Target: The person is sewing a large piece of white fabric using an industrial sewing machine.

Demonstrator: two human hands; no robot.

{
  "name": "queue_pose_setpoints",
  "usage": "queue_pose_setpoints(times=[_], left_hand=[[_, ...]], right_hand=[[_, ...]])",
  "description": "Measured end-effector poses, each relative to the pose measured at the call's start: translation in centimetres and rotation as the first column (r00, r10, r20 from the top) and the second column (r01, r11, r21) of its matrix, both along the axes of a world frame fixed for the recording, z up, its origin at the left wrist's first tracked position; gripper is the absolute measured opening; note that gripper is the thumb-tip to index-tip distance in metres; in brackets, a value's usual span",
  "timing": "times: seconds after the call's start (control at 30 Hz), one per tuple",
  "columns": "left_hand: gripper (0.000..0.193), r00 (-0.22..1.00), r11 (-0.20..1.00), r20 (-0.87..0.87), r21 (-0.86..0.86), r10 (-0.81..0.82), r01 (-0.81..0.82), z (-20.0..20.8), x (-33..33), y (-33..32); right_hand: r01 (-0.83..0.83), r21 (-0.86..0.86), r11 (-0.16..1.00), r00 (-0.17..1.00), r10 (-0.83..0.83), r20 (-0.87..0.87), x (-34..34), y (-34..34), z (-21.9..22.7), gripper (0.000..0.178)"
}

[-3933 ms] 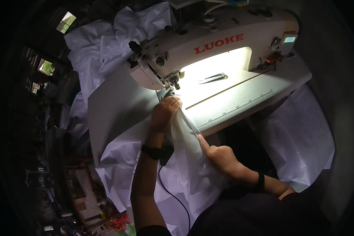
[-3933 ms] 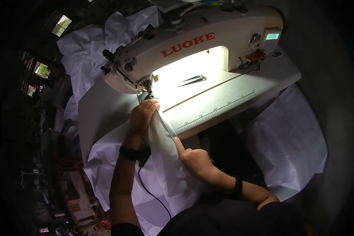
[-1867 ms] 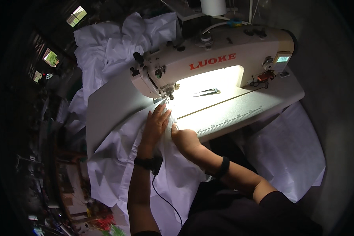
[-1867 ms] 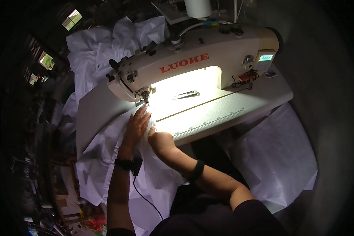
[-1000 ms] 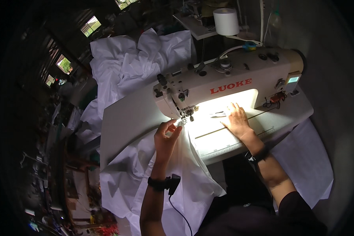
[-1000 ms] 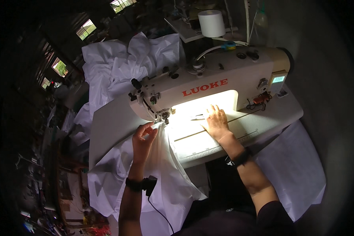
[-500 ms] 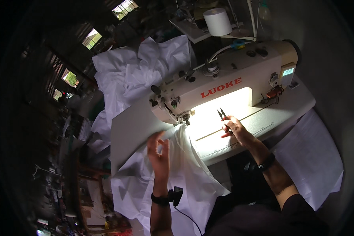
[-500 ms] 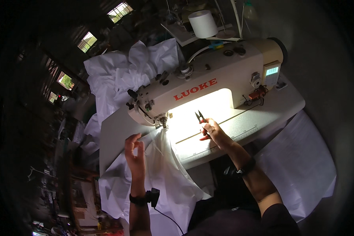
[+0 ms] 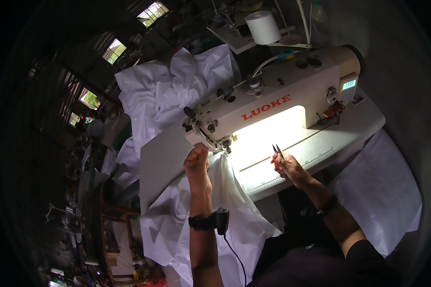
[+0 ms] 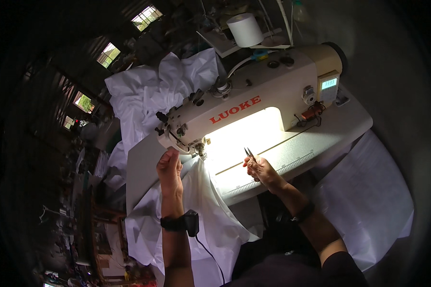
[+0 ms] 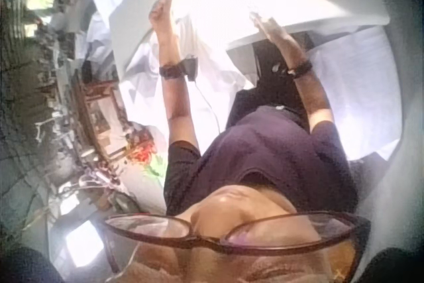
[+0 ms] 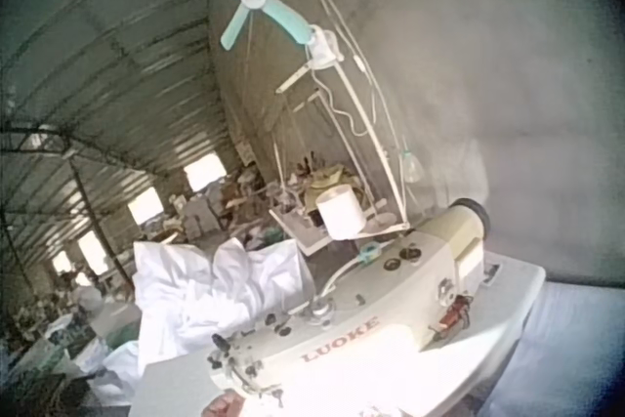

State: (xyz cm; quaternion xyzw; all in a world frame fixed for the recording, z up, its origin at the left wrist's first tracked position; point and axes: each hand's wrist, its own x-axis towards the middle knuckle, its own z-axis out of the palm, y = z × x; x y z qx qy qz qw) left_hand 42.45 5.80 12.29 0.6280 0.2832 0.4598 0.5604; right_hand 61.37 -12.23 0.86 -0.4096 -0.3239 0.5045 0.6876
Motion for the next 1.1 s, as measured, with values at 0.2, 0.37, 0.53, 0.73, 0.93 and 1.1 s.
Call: queue_pose_setpoints(times=[0.2, 0.37, 0.53, 0.73, 0.93, 1.1], left_hand=[[0.008, 0.99, 0.989, -0.023, 0.048, 0.14, -0.139, -0.1, -0.3, -0.1], [0.01, 0.998, 0.998, -0.017, 0.036, 0.055, -0.055, -0.6, 1.5, 1.1], [0.007, 0.965, 0.995, 0.263, -0.101, 0.024, 0.003, -0.2, -0.8, -0.9], [0.009, 0.984, 0.985, -0.078, 0.04, -0.162, 0.165, -0.7, -6.2, -5.5], [0.007, 0.74, 0.66, -0.669, 0.527, -0.067, 0.536, -2.0, -5.5, -9.3], [0.007, 0.802, 0.737, -0.595, 0.568, 0.059, 0.367, -2.1, -6.1, -9.4]], right_hand=[[-0.037, 0.086, 0.996, 0.996, 0.029, 0.083, -1.7, 0.7, 0.2, 0.035], [-0.095, 0.105, 0.99, 0.99, 0.083, 0.115, -3.3, 1.3, 0.2, 0.037], [-0.131, 0.055, 0.99, 0.981, 0.122, 0.149, -3.1, 0.0, 0.0, 0.035], [-0.039, 0.157, 0.987, 0.946, -0.014, 0.324, -3.3, 0.1, 1.7, 0.032], [-0.317, 0.058, 0.947, 0.911, 0.321, -0.258, -6.0, 2.2, 6.5, 0.035], [-0.232, 0.016, 0.973, 0.968, 0.233, -0.092, -4.6, 0.1, 7.0, 0.032]])
